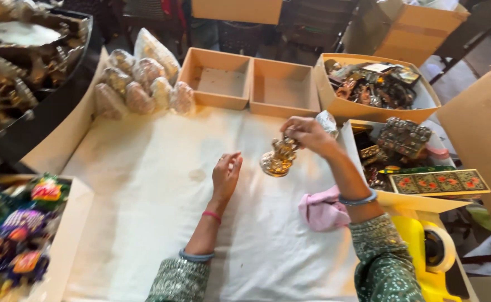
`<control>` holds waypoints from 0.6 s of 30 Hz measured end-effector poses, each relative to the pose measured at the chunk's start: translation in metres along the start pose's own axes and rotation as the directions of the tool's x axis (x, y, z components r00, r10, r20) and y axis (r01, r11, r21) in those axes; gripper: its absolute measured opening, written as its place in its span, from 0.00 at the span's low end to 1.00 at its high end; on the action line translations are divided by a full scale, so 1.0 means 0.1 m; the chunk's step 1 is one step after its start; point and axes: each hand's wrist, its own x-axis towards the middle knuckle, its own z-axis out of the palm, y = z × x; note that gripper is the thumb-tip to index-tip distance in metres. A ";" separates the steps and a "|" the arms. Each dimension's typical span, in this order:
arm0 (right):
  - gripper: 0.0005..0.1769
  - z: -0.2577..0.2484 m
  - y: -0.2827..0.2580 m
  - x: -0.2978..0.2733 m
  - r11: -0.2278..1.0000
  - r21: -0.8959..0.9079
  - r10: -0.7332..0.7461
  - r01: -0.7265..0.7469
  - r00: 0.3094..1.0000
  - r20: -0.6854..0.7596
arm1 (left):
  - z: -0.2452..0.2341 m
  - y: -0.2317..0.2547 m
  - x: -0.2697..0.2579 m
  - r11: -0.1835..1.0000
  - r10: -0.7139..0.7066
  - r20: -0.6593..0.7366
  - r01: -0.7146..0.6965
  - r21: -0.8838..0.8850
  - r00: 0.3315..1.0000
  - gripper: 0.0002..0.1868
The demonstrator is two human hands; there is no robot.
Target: The person wraps a small figurine in bubble wrap and places it in a box. They then pick up a brass figurine and wipe it with a pink cloth.
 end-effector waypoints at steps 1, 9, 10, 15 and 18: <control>0.09 0.22 0.05 0.05 1.000 0.011 0.002 -0.003 1.000 0.028 | -0.03 0.02 0.01 0.997 -0.062 -0.031 0.061 -0.041 0.998 0.13; 0.10 0.95 -0.10 0.26 0.994 -0.107 0.021 -0.018 0.999 0.028 | 0.04 -0.29 0.03 0.928 -0.173 0.054 0.181 -0.326 0.983 0.23; 0.11 0.98 -0.04 0.29 0.992 -0.121 0.021 -0.019 1.000 0.011 | 0.07 -0.30 0.04 0.943 -0.181 0.087 0.198 -0.269 0.980 0.23; 0.15 0.87 0.04 0.08 0.992 -0.116 -0.051 0.044 0.997 -0.057 | 0.20 -0.57 0.07 0.996 -0.071 0.130 0.078 -0.044 0.989 0.24; 0.19 0.66 0.00 -0.39 0.957 -0.249 -0.194 0.147 0.966 -0.174 | 0.22 -0.64 0.05 0.991 0.025 0.167 -0.046 0.122 0.986 0.29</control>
